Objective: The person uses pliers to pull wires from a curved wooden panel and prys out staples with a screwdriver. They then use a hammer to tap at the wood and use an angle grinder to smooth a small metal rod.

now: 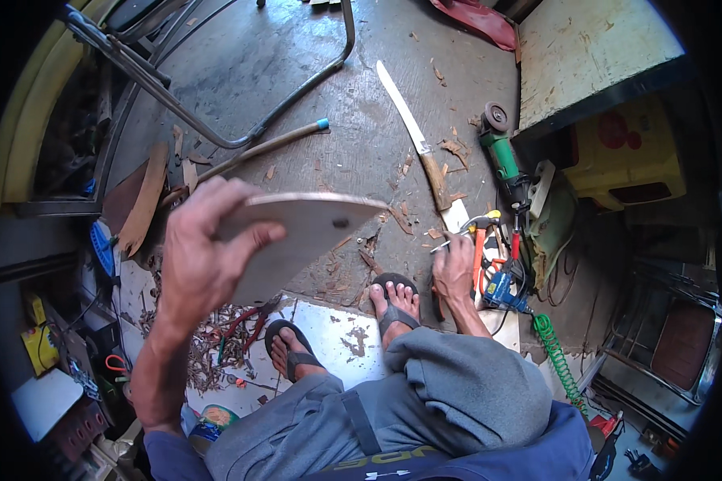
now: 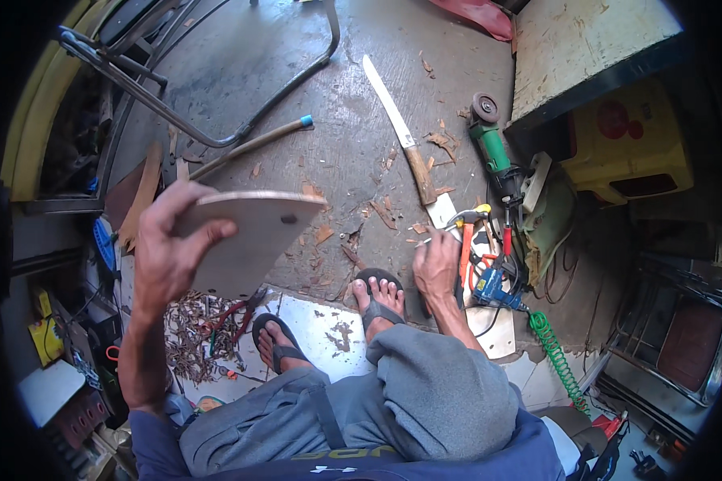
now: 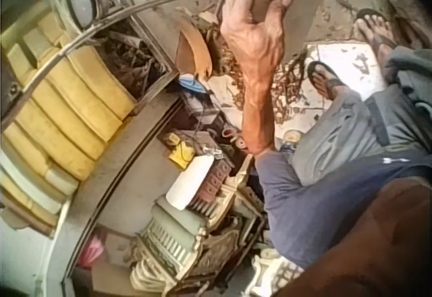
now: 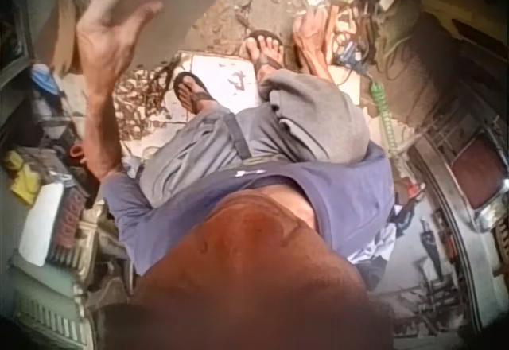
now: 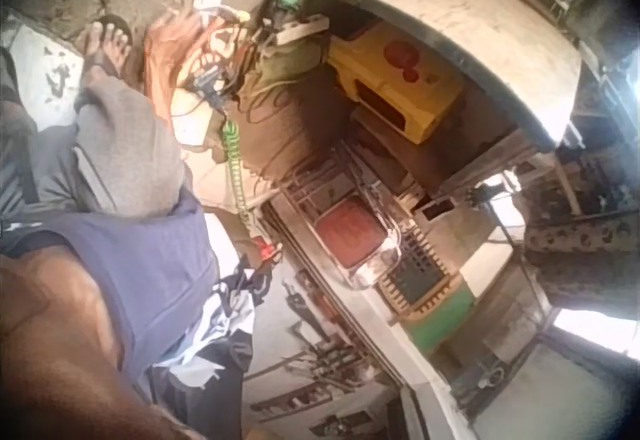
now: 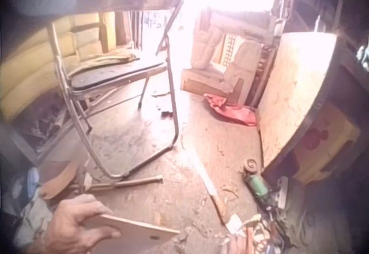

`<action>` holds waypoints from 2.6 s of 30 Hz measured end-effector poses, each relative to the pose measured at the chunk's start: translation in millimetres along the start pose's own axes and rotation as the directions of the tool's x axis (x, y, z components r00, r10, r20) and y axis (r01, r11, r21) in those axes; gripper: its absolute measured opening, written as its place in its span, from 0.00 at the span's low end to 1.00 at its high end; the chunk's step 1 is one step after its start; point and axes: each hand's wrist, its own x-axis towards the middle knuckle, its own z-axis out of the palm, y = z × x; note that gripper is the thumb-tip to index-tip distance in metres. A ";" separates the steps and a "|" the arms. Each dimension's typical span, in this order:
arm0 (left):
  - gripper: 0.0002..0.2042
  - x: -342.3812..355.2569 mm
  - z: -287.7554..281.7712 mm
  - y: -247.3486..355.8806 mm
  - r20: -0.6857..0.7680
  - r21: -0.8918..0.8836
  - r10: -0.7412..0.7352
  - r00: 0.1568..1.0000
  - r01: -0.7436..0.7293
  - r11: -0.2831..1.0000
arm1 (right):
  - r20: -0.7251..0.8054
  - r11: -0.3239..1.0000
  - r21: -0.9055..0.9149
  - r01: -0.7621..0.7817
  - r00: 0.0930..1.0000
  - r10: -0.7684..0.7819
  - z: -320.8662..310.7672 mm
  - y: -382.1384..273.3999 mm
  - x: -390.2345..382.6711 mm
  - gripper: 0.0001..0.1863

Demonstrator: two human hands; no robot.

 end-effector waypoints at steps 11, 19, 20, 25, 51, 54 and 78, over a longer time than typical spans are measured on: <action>0.18 -132.9 -14.8 58.0 0.004 0.229 0.279 0.960 -0.272 0.935 | 0.369 0.865 0.415 0.281 0.818 -0.442 90.9 -79.0 15.1 0.16; 0.12 -137.4 22.7 30.0 -0.126 0.416 0.534 0.836 -0.444 0.794 | 0.407 0.902 0.381 0.203 0.839 -0.361 109.8 -67.9 12.4 0.11; 0.09 -138.4 31.4 22.6 -0.152 0.403 0.514 0.844 -0.422 0.812 | 0.344 0.904 0.375 0.205 0.875 -0.341 116.1 -69.4 13.0 0.12; 0.08 -152.5 77.5 -31.2 -0.124 0.441 0.596 0.793 -0.494 0.749 | 0.380 0.908 0.410 -0.089 0.921 -0.082 88.5 -66.0 23.1 0.17; 0.17 -218.7 173.8 -115.4 0.117 0.481 0.284 0.952 -0.305 0.822 | 0.432 0.663 0.712 0.232 0.599 -0.674 25.4 -137.1 -6.2 0.09; 0.17 -219.7 172.6 -115.6 0.119 0.482 0.283 0.952 -0.305 0.821 | 0.437 0.662 0.703 0.261 0.576 -0.691 28.8 -139.4 -6.0 0.09; 0.23 -211.4 240.4 -92.5 0.546 -0.506 -0.579 0.605 0.790 0.348 | 0.366 0.942 -0.303 0.144 0.930 -0.025 -2.5 66.5 18.1 0.13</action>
